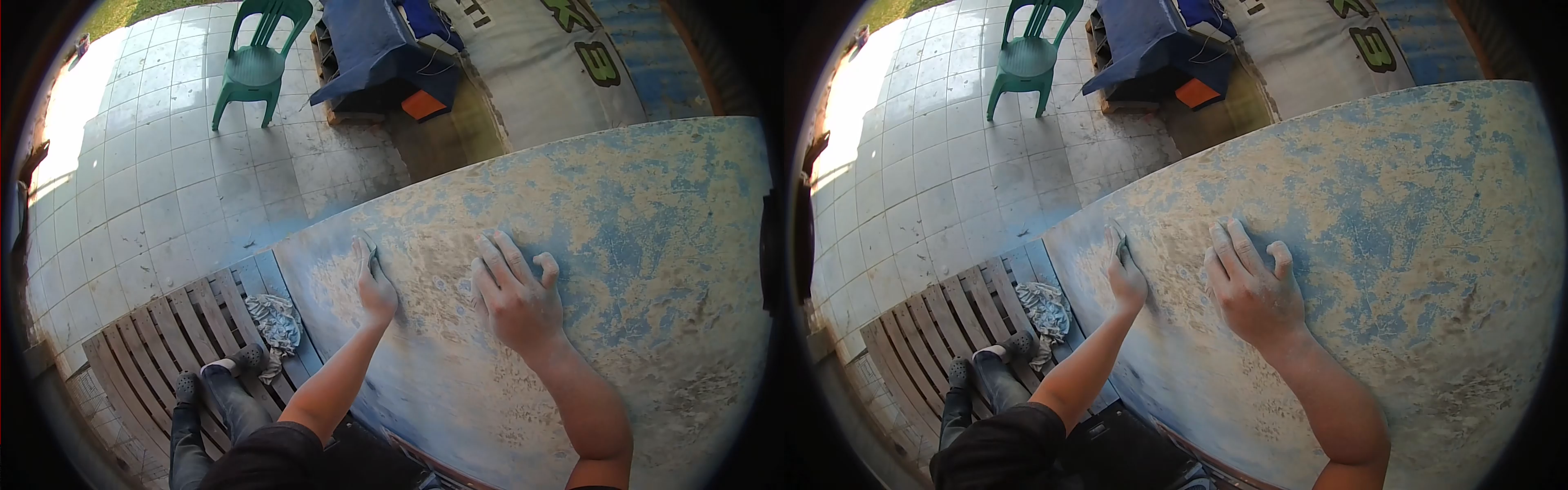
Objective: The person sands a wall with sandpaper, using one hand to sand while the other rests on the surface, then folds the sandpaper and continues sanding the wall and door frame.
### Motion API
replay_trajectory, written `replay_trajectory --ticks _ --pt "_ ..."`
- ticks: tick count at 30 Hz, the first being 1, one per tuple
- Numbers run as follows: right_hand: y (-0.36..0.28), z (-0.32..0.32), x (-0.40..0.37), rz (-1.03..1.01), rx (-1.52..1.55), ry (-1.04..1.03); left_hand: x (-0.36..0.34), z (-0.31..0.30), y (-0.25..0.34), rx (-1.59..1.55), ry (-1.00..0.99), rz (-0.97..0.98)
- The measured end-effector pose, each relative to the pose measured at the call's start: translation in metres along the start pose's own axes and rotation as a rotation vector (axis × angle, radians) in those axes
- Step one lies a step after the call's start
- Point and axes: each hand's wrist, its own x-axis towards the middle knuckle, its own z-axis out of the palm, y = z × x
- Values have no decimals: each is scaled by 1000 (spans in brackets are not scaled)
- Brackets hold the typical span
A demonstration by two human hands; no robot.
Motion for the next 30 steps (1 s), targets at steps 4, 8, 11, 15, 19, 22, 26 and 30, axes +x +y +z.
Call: replay_trajectory --ticks 4,8,11,15,19,22,26,30 --pt "-2 1 -3 8 9 -4 13 8 26 -25 -2 3" --pt "-3 2 -3 9 8 -8 -36 -4 28 -32 -130 133" --pt "0 3 1 13 10 5 -43 -8 0 -68 -150 142" --pt "-1 4 -1 10 11 7 29 -3 29 -27 -35 41" --pt "-1 4 0 21 32 29 -7 -12 10 13 -99 138" --pt "-1 5 0 8 12 28 -24 -23 -3 135 -126 276" --pt "-2 4 -1 7 49 13 28 -17 -6 95 15 192" --pt "-2 6 -2 19 50 2 -10 -17 0 90 -19 286"
